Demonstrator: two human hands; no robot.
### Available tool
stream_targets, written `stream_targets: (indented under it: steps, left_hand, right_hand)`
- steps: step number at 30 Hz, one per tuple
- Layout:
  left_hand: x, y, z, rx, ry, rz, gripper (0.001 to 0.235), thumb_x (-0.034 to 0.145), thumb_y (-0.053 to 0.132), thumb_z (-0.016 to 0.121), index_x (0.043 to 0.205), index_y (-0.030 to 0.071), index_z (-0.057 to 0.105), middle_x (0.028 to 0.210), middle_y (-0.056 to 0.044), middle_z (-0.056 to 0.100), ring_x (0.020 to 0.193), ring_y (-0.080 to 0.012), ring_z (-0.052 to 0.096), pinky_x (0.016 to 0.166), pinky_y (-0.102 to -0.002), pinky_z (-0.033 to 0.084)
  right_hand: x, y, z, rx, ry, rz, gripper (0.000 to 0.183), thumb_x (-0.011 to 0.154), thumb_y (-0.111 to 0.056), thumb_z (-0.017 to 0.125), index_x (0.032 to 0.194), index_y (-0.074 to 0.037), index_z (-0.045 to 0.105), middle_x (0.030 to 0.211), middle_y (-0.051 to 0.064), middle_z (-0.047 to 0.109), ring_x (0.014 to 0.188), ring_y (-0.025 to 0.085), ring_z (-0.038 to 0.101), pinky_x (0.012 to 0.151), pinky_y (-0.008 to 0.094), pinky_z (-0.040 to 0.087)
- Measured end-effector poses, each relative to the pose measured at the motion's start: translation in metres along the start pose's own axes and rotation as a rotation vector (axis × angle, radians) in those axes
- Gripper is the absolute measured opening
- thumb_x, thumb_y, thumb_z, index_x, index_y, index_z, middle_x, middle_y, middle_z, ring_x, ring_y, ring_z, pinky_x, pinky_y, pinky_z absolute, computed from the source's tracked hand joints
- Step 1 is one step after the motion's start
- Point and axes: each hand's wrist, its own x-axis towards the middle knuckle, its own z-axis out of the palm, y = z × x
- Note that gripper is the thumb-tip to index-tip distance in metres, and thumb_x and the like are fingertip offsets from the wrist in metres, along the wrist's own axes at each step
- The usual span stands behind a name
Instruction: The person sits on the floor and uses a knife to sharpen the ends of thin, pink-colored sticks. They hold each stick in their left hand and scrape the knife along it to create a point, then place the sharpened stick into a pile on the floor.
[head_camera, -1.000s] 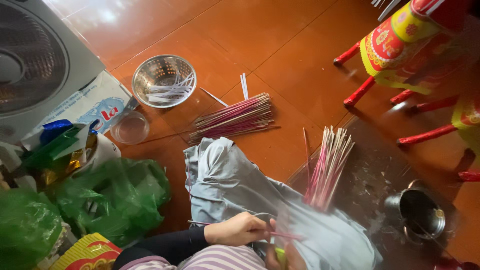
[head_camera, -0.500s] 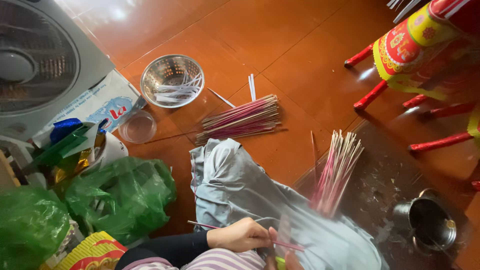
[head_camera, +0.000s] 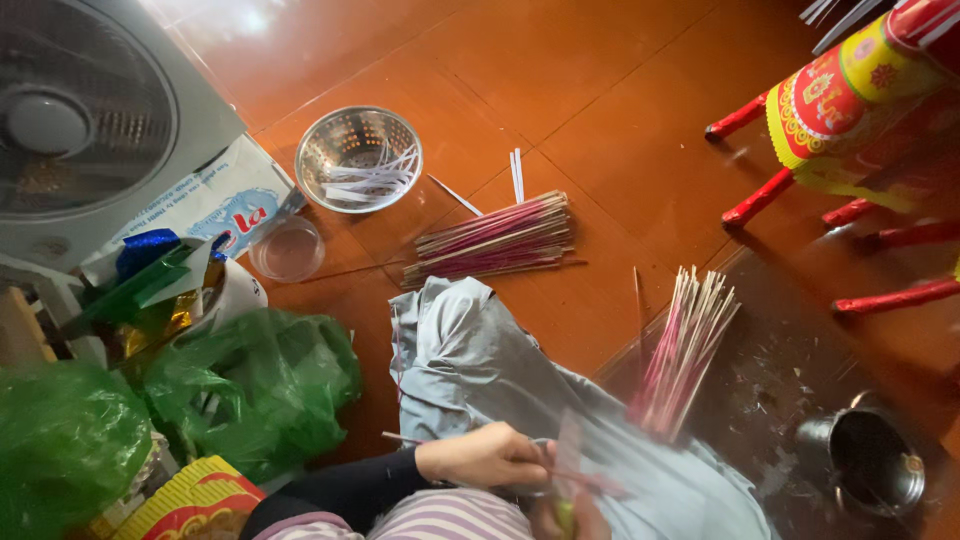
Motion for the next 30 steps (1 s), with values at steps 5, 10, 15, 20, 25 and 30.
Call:
stream_targets:
  steps: [5,10,15,20,25,30]
  left_hand:
    - [0.001,-0.005,-0.004,0.008,0.031,0.116,0.022,0.1,0.022,0.063,0.104,0.006,0.077,0.089,-0.015,0.073,0.075,-0.0232,0.07,0.07,-0.035,0.054]
    - [-0.001,-0.01,0.006,-0.027,0.039,0.048,0.022,0.101,0.022,0.065,0.103,0.003,0.075,0.088,-0.018,0.072,0.073,-0.027,0.07,0.071,-0.035,0.054]
    - [0.007,-0.01,0.007,0.014,0.088,0.073,0.022,0.099,0.02,0.068,0.107,0.001,0.074,0.087,-0.02,0.071,0.072,-0.0268,0.069,0.069,-0.036,0.054]
    - [0.011,-0.018,-0.012,-0.005,0.012,-0.007,0.022,0.1,0.022,0.064,0.105,0.003,0.074,0.079,-0.017,0.072,0.066,-0.0217,0.068,0.066,-0.034,0.054]
    - [0.007,-0.025,-0.007,0.015,0.064,0.041,0.021,0.096,0.021,0.071,0.1,0.001,0.074,0.078,-0.019,0.068,0.061,-0.0236,0.062,0.061,-0.036,0.05]
    - [0.019,-0.026,0.006,0.009,0.157,0.056,0.027,0.105,0.024,0.069,0.097,-0.002,0.071,0.076,-0.021,0.054,0.065,-0.0248,0.05,0.061,-0.037,0.048]
  right_hand:
    - [-0.007,0.003,-0.008,0.018,-0.081,0.037,0.061,0.103,-0.052,0.046,0.155,-0.028,0.023,0.06,0.004,0.043,0.044,0.015,0.035,0.038,0.031,0.029]
    - [-0.015,0.02,-0.015,0.0,-0.162,0.099,0.065,0.102,-0.053,0.047,0.157,-0.031,0.02,0.059,0.004,0.041,0.043,0.015,0.034,0.038,0.032,0.029]
    - [-0.012,0.017,-0.011,0.029,-0.142,0.108,0.069,0.101,-0.054,0.048,0.159,-0.034,0.017,0.058,0.004,0.04,0.043,0.015,0.032,0.038,0.032,0.028]
    - [-0.013,0.0,-0.008,0.06,-0.092,0.072,0.072,0.1,-0.055,0.049,0.161,-0.037,0.014,0.057,0.004,0.038,0.042,0.015,0.031,0.038,0.033,0.027]
    - [-0.014,0.006,-0.006,0.019,-0.359,0.092,0.072,0.104,-0.054,0.046,0.165,-0.035,0.012,0.057,0.001,0.036,0.043,0.013,0.03,0.04,0.031,0.027]
    - [-0.02,0.013,0.011,0.161,-0.124,0.137,0.067,0.102,-0.053,0.043,0.16,-0.038,0.012,0.054,0.003,0.037,0.039,0.013,0.032,0.035,0.031,0.027]
